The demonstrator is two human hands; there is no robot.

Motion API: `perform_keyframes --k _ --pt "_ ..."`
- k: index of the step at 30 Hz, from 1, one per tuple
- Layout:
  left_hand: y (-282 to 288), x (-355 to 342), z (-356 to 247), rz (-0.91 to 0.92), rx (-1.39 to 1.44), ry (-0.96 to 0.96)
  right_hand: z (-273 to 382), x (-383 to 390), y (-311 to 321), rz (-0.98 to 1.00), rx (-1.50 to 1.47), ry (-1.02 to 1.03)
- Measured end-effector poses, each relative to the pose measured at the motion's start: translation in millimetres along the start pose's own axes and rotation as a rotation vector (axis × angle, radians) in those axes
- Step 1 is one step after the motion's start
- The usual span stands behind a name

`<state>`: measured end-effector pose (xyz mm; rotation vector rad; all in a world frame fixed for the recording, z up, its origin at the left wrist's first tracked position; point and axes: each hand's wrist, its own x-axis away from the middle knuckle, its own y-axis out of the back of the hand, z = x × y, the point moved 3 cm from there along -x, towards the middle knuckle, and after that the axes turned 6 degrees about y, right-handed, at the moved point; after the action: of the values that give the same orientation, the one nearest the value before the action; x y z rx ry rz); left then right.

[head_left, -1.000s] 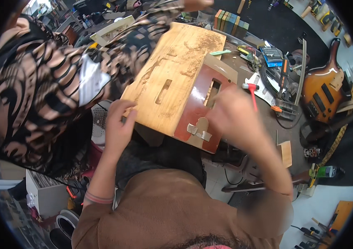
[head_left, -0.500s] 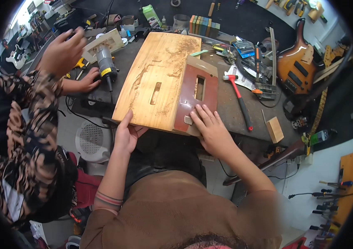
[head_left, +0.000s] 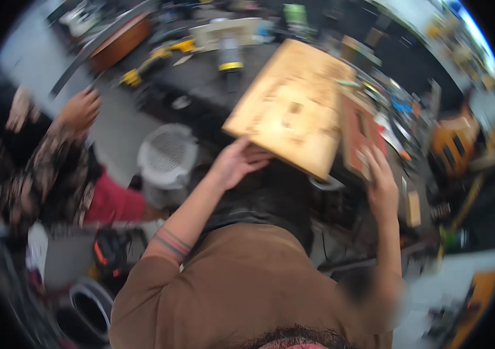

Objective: The person uses a handheld router on a wooden instrument component secured to a workbench. They guide the router along a guide block, then set the router aside to use a drill and later clear debris with a vacuum hose.

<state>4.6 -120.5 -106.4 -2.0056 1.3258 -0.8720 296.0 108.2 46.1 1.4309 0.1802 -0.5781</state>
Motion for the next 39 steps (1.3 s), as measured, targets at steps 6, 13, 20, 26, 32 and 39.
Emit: perform_keyframes --k 6,13,20,26,32,39 --pt "56 104 -16 -0.275 -0.403 0.066 2 48 -31 0.082 -0.045 -0.11" --pt "162 233 -1 -0.985 -0.734 -0.166 56 27 -26 -0.03 0.074 0.187" --pt "209 348 68 -1.131 -0.57 -0.246 197 -27 -139 0.628 -0.714 0.064" --pt "333 459 182 -1.764 0.351 -0.082 240 -60 -166 0.601 -0.57 0.482" --pt "401 533 144 -2.077 -0.852 0.28 187 -53 -179 0.79 -0.494 0.222" --pt "435 517 93 -2.235 -1.02 0.331 156 2 -220 0.866 -0.563 -0.154"
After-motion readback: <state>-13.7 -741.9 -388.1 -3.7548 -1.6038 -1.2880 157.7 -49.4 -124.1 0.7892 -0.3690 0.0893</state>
